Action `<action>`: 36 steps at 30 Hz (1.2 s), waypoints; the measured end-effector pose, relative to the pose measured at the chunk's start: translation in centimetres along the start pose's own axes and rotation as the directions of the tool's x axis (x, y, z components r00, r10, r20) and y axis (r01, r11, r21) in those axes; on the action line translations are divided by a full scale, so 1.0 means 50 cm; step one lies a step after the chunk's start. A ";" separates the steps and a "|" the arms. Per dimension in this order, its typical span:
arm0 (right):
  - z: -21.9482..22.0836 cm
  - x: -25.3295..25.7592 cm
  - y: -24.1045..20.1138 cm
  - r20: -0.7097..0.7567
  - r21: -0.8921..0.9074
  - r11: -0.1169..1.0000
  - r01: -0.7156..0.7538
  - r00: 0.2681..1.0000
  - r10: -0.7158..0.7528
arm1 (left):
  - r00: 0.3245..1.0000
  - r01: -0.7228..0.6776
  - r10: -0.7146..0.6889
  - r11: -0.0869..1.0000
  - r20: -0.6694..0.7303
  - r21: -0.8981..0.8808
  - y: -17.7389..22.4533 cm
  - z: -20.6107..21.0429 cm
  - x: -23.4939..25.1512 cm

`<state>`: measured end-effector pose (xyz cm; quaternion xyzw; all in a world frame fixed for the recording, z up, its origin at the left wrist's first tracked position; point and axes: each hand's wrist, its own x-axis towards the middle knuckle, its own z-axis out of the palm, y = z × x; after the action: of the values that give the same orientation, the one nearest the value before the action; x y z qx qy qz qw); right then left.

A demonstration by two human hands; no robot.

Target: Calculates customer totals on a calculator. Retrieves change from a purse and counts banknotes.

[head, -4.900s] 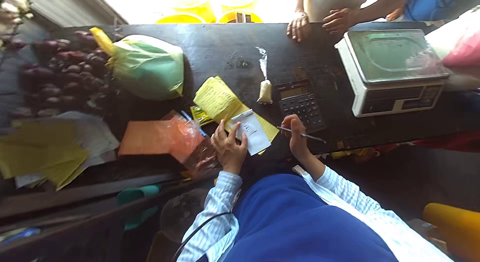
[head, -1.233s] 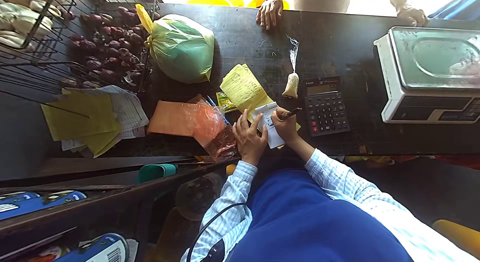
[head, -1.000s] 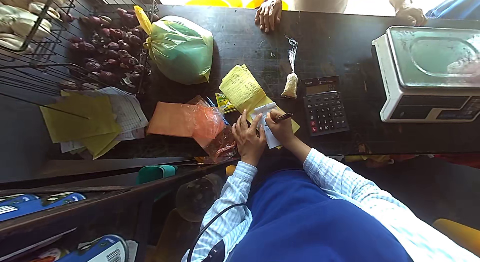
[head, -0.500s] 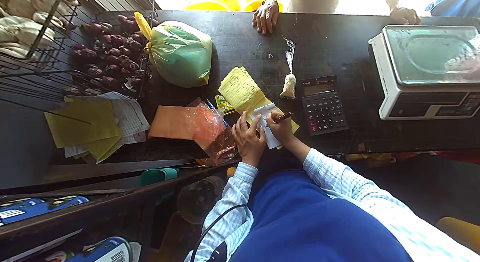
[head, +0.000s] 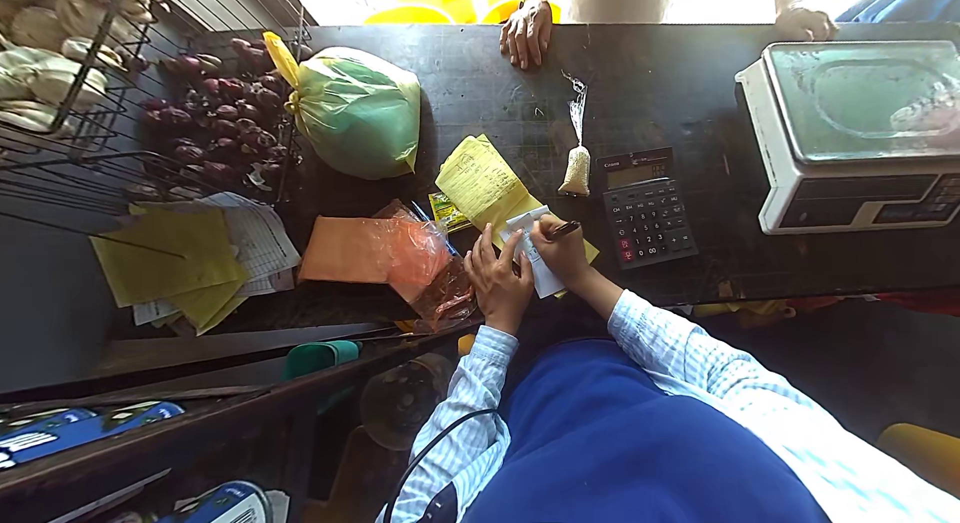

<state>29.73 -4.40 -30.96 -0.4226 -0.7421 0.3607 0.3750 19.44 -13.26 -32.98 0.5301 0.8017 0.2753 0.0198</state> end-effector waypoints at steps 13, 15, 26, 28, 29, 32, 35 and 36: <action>-0.131 -0.027 0.039 0.112 0.006 0.998 -0.068 0.992 0.067 | 0.998 0.047 -0.047 0.999 0.044 0.006 0.001 -0.003 0.005; -0.123 -0.047 0.036 0.217 -0.167 0.986 0.031 0.976 0.006 | 0.997 0.063 -0.062 0.998 0.048 -0.012 0.004 -0.010 0.010; -0.156 0.067 0.005 0.025 -0.258 0.965 -0.048 0.998 0.056 | 0.968 0.186 -0.168 0.979 0.186 -0.085 0.003 -0.081 0.081; -0.152 0.132 -0.003 -0.044 -0.364 0.923 -0.128 0.992 0.120 | 0.979 0.172 -0.149 0.970 0.136 -0.173 0.001 -0.082 0.079; -0.144 0.166 -0.007 -0.031 -0.435 0.879 -0.193 0.979 0.200 | 0.982 0.173 -0.150 0.956 0.111 -0.235 0.001 -0.084 0.078; -0.107 0.222 -0.008 0.094 -0.640 0.742 -0.201 0.938 0.335 | 0.980 0.199 -0.182 0.860 0.083 -0.470 0.007 -0.097 0.082; -0.090 0.200 0.009 0.181 -0.608 0.794 -0.006 0.973 0.146 | 0.970 0.235 -0.221 0.738 0.102 -0.632 0.003 -0.109 0.086; -0.091 0.186 0.014 0.179 -0.539 0.842 0.025 0.980 0.085 | 0.965 0.249 -0.237 0.701 0.111 -0.668 0.001 -0.111 0.087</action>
<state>30.52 5.22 -27.12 -0.4850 -0.8398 0.1836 0.1609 15.78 -11.82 -27.10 0.3784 0.7089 0.5384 0.2536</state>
